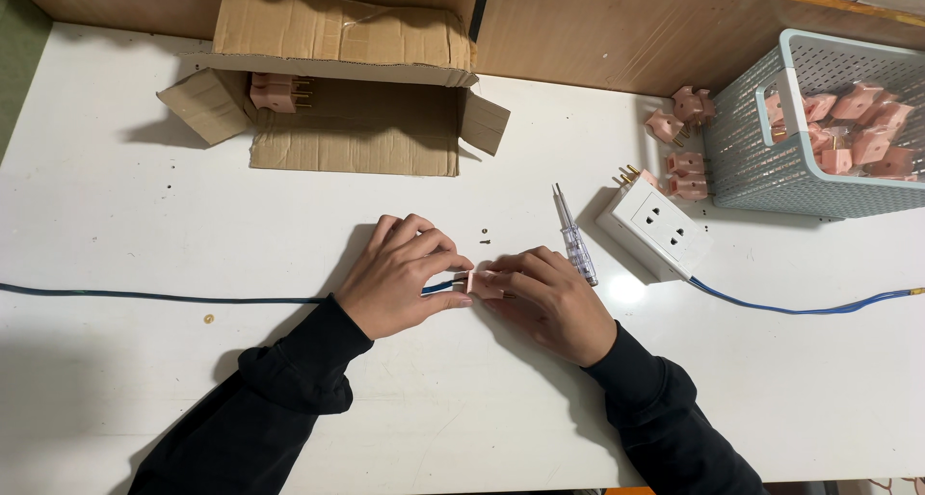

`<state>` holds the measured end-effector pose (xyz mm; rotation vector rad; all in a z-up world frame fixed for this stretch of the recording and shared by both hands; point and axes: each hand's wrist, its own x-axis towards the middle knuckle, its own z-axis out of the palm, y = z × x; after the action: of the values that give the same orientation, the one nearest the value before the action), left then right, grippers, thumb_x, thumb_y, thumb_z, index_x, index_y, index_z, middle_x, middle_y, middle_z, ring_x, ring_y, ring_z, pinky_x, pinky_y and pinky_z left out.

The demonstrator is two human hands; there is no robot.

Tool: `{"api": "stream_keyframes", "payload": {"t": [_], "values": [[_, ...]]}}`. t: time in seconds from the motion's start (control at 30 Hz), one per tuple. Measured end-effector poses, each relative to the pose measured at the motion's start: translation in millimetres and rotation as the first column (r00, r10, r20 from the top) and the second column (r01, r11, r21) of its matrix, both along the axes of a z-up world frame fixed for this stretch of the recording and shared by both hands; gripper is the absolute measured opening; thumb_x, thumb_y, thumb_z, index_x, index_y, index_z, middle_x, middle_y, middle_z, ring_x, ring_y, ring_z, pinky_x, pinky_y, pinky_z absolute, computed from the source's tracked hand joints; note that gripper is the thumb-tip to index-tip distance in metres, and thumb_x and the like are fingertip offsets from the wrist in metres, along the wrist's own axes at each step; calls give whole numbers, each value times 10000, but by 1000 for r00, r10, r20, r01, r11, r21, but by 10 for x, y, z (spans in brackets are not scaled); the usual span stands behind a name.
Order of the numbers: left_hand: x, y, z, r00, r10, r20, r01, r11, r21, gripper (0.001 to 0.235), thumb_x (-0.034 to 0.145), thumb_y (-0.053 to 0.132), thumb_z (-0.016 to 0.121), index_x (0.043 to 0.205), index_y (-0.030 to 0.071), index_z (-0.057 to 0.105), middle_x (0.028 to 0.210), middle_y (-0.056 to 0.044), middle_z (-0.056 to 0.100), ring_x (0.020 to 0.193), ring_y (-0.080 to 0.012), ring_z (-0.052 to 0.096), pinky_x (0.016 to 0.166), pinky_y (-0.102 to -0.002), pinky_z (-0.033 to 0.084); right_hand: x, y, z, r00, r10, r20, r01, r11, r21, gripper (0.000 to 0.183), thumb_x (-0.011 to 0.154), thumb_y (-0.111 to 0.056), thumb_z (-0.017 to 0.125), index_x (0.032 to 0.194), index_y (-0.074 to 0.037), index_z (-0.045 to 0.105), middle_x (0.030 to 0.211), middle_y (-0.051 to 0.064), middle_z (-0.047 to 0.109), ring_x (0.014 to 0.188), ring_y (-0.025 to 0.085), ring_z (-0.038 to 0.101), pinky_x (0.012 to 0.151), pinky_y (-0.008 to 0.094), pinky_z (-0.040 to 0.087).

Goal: The person assembles an electrical plug by connecting a wire to the internal terminals with a screwdriver, fitting the components into a plastic casing, and then testing the connection by inserting the plug into a power strip.

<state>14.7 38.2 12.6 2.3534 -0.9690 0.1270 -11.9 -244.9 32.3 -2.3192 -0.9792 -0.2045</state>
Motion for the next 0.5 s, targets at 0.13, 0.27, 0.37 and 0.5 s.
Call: {"api": "stream_keyframes", "payload": {"t": [0.13, 0.27, 0.37, 0.5], "values": [[2, -6, 3, 1000, -1, -1, 1, 1000, 7, 372, 999, 516, 873, 1198, 206, 820, 1100, 27, 696, 1198, -223, 582, 1051, -492, 414, 4, 44, 112, 999, -14, 45, 14, 1000, -11, 214, 986, -145, 883, 1199, -135, 858, 1130, 116, 789, 1003, 323, 760, 836, 434, 595], [-6, -20, -49, 1000, 9, 13, -9, 1000, 18, 320, 1031, 504, 843, 1189, 228, 810, 1087, 46, 683, 1194, -204, 583, 1045, -480, 420, 3, 64, 84, 998, -11, 54, 12, 1000, -21, 192, 1006, -159, 870, 1197, -152, 872, 1121, 118, 788, 1001, 312, 766, 858, 435, 599], [-8, -38, -75, 998, 14, 56, -16, 1000, 27, 294, 1063, 499, 808, 1192, 236, 796, 1079, 49, 679, 1182, -200, 587, 1029, -479, 424, -5, 69, 82, 998, -21, 63, 23, 1000, -21, 235, 1009, -188, 878, 1237, -137, 858, 1120, 122, 785, 990, 306, 768, 859, 433, 602], [-12, -36, -32, 996, -7, 91, 10, 1000, -28, 300, 1121, 497, 738, 1219, 215, 769, 1100, 41, 682, 1178, -205, 593, 1019, -470, 432, 23, 30, -3, 1000, -3, 9, 2, 998, 56, 283, 1014, -206, 885, 1276, -107, 841, 1103, 134, 774, 960, 329, 769, 847, 452, 625]]}}
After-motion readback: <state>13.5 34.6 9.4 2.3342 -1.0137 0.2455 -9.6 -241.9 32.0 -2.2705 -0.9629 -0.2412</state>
